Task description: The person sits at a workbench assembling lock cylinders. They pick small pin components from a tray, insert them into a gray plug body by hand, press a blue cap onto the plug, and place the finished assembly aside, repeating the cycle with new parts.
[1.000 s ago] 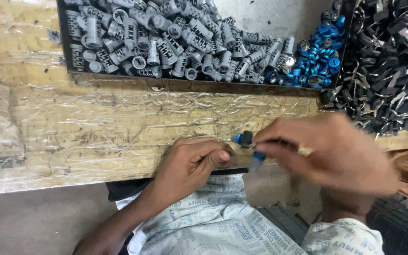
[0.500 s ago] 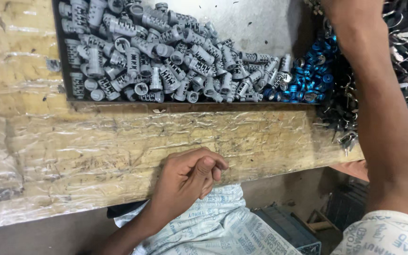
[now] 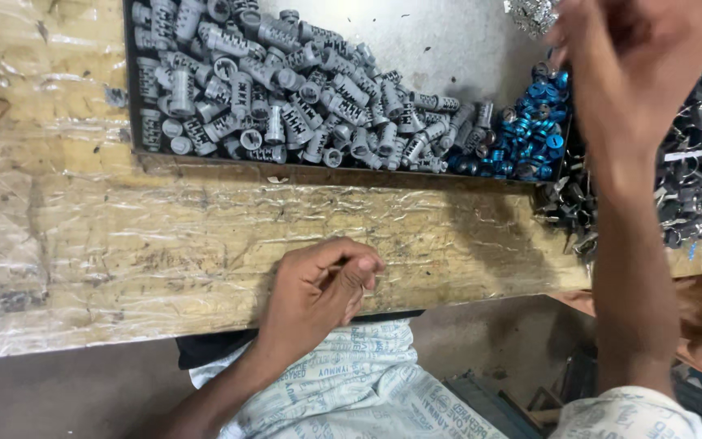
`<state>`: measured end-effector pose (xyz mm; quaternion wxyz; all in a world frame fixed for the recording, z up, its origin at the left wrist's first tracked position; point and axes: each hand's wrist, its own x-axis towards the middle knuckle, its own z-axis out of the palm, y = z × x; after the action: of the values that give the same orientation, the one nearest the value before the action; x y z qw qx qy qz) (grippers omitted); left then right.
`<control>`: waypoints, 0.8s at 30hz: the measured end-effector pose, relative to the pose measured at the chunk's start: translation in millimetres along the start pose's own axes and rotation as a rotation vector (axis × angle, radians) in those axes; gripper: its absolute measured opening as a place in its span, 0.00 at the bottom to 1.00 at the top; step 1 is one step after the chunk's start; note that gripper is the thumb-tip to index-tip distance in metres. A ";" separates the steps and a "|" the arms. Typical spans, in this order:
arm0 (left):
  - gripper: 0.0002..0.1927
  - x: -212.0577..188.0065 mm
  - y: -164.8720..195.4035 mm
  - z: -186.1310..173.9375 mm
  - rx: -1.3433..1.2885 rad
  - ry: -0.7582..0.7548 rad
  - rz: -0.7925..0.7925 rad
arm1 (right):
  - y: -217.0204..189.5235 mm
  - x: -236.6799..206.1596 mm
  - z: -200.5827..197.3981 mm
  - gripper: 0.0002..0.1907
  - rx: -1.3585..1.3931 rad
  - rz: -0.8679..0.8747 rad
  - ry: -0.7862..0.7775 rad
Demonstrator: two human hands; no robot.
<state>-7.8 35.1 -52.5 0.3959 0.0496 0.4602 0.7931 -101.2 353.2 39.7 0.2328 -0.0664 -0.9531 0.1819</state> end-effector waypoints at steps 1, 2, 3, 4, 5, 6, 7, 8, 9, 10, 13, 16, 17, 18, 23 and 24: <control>0.13 0.1 0.3 1.4 0.010 0.015 0.012 | -21.7 -21.5 -5.9 0.10 0.144 -0.100 -0.076; 0.14 0.4 1.0 1.5 -0.102 -0.018 -0.015 | -43.7 -48.4 -10.3 0.10 0.240 -0.243 -0.207; 0.16 1.1 1.9 0.0 -0.212 -0.051 -0.036 | -62.9 -72.8 -9.5 0.11 0.282 -0.418 -0.309; 0.18 1.2 3.3 -2.2 -0.319 -0.082 -0.055 | -77.6 -90.9 -1.1 0.12 0.250 -0.674 -0.285; 0.16 0.7 4.4 -4.0 -0.320 -0.129 -0.064 | -87.0 -105.1 -9.5 0.17 0.157 -0.827 -0.478; 0.14 0.4 5.6 -6.1 -0.320 -0.179 -0.075 | -91.0 -111.8 -16.6 0.16 0.228 -0.946 -0.477; 0.14 -1.1 6.9 -8.2 -0.317 -0.232 -0.088 | -93.3 -117.0 -22.1 0.16 0.297 -1.060 -0.472; 0.12 -3.5 8.1 -9.9 -0.334 -0.271 -0.077 | -94.2 -119.5 -25.8 0.17 0.306 -1.066 -0.472; 0.10 -5.9 9.1 -11.4 -0.351 -0.312 -0.068 | -94.2 -120.5 -28.3 0.17 0.314 -1.069 -0.472; 0.09 -8.0 9.6 -11.9 -0.369 -0.353 -0.058 | -93.7 -120.6 -28.5 0.18 0.322 -1.073 -0.473; 0.08 -11.3 8.6 -9.0 -0.421 -0.180 -0.078 | -92.6 -120.7 -20.4 0.15 0.377 -1.011 -0.413; 0.06 -11.5 6.8 -5.3 -0.457 -0.045 0.056 | -90.0 -119.1 -3.2 0.14 0.536 -0.681 -0.419; 0.06 -11.7 6.1 -3.8 -0.323 0.060 0.102 | -85.1 -111.5 3.5 0.10 0.519 -0.632 -0.361; 0.06 -12.0 5.5 -2.0 -0.188 0.164 0.145 | -79.1 -100.8 10.5 0.09 0.501 -0.581 -0.303; 0.05 -7.3 5.4 -0.4 0.227 0.317 0.471 | -41.3 -13.4 51.8 0.07 0.278 -0.445 -0.215; 0.05 -5.9 5.7 -0.8 0.242 0.338 0.436 | -35.9 2.7 64.6 0.09 0.182 -0.605 -0.193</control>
<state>-7.4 29.2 -46.9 0.1253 0.0614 0.5891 0.7960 -135.3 300.1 1.1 0.1897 0.2584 -0.9270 0.1945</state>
